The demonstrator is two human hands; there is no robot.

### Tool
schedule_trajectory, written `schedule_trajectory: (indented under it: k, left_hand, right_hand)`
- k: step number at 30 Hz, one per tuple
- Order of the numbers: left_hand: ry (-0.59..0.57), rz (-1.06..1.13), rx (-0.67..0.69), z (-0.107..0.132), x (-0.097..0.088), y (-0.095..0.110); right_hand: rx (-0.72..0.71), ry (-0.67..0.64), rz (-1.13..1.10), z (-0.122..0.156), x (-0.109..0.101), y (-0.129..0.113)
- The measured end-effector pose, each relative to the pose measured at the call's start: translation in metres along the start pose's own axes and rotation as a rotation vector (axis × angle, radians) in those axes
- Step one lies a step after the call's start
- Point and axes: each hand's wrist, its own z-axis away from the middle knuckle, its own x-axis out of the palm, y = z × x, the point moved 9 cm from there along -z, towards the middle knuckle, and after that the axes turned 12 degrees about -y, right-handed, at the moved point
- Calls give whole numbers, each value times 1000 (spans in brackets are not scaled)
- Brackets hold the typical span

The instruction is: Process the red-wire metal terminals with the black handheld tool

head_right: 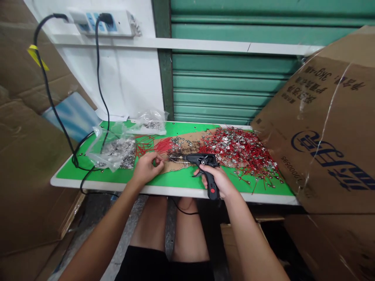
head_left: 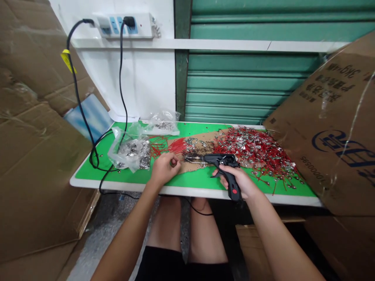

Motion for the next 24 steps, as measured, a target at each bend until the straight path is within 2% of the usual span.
schedule_trajectory:
  k: [13, 24]
  left_hand:
    - [-5, 1, -6, 0, 1, 0]
    - [-10, 7, -10, 0, 2, -1]
  right_hand:
    - [64, 8, 43, -4, -2, 6]
    - [60, 5, 42, -2, -1, 4]
